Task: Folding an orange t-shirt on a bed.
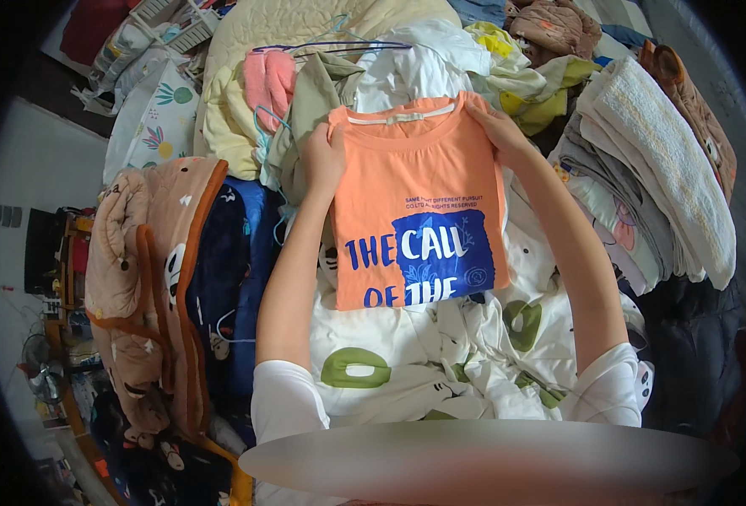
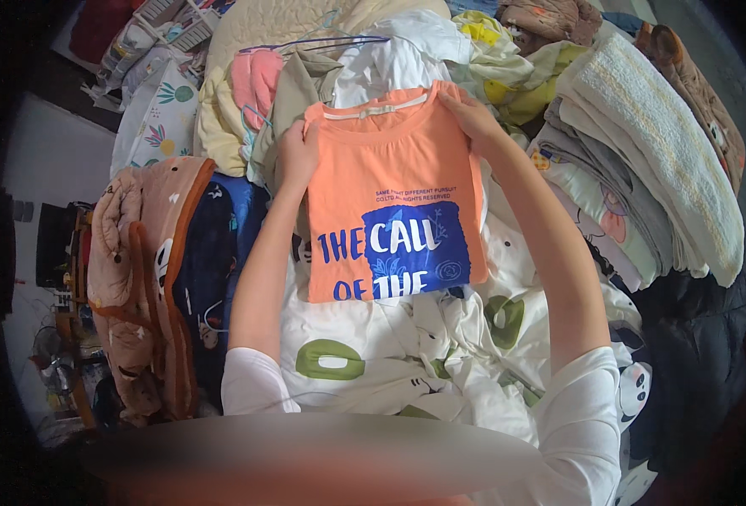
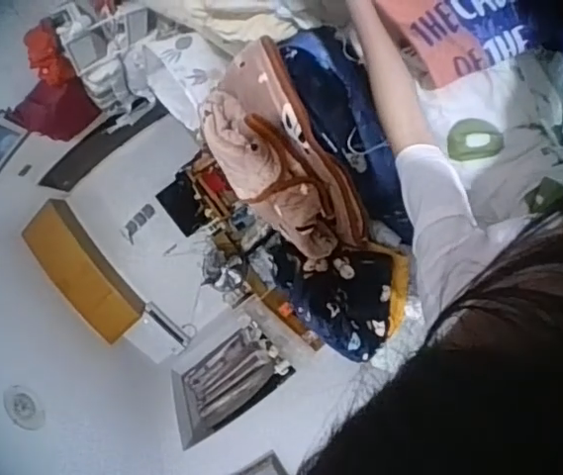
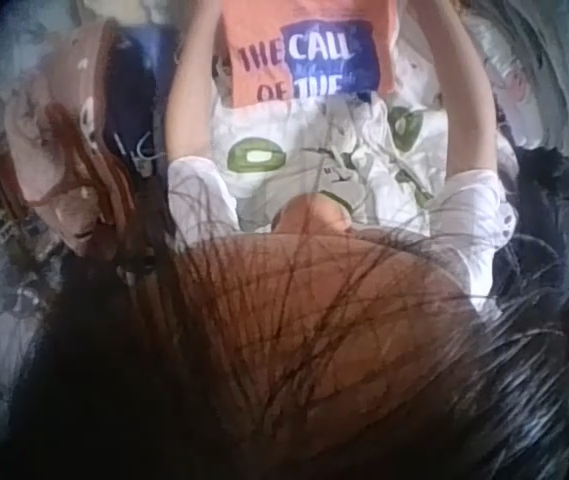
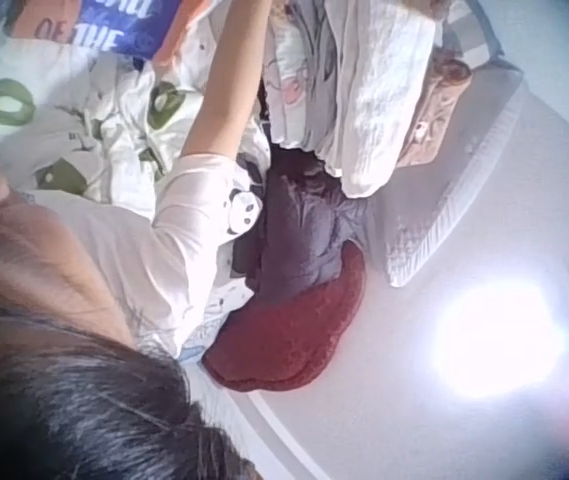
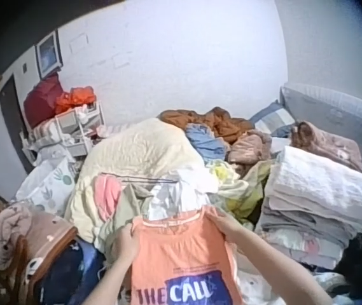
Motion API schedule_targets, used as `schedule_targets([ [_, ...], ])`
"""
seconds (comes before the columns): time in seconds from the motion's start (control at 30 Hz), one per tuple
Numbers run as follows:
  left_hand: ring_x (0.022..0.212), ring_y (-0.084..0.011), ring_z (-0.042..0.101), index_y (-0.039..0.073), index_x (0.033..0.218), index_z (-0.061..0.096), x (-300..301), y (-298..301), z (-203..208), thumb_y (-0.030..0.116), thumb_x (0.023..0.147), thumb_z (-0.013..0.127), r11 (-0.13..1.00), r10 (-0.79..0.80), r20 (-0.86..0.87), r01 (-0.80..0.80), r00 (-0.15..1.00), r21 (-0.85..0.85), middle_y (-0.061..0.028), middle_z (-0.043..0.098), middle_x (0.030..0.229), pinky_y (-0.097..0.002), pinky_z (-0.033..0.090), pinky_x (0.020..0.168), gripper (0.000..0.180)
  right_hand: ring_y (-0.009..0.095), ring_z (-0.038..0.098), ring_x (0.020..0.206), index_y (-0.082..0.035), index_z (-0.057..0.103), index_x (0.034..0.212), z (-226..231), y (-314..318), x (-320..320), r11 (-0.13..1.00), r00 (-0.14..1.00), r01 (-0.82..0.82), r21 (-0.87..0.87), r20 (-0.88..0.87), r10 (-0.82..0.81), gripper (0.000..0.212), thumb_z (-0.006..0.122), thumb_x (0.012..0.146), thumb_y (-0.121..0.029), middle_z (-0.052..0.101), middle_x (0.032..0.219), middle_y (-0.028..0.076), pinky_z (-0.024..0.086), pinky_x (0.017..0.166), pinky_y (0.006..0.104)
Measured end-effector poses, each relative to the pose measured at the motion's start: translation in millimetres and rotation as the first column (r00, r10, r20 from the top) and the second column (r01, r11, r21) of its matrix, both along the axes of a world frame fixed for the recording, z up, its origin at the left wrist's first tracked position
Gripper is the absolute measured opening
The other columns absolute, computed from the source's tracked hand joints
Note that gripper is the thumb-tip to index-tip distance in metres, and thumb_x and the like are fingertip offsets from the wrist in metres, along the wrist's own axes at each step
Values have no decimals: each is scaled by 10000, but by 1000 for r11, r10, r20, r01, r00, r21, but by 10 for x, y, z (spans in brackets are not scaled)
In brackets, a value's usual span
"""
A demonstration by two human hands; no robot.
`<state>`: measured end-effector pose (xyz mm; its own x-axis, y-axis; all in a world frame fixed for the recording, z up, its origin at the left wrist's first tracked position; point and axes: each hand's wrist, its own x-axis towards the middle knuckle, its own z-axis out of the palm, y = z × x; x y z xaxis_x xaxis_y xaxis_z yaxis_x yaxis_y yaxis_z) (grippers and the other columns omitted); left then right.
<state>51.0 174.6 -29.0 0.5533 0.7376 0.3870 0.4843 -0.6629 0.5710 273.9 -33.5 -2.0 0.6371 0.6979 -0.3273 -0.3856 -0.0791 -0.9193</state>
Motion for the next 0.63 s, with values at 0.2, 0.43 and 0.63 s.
schedule_targets([
  [0.2, 801, -424, 636, 22, 968, 556, 131, -310, 223, 303, 937, 541, 988, 143, -180, -131, 973, 81, -217, 646, 794, -516, 480, 703, 283, 167, 624, 980, 44, 611, 1185, -354, 35, 199, 986, 886, 134, 97, 434, -163, 495, 658, 904, -360, 656, 1116, 127, 491, 830, 301],
  [0.43, 1071, -395, 561, -41, 1193, 480, -263, -487, 154, 352, 865, 636, 978, 76, -20, -70, 997, 194, -243, 566, 1137, -469, 449, 902, 535, 186, 627, 878, 109, 563, 1127, -302, -296, -283, 918, 583, 378, 118, 740, -335, 636, 774, 784, -383, 631, 1035, 149, 516, 751, 317],
  [0.63, 1255, -417, 441, -60, 1302, 396, -472, -576, 201, 404, 837, 673, 897, 5, -159, -75, 987, -436, -304, 417, 1372, -446, 380, 1012, 713, 203, 639, 914, 117, 416, 1283, -357, -711, -221, 1000, 984, 13, -25, 176, -9, 787, 787, 788, -369, 621, 1065, 184, 528, 765, 306],
])
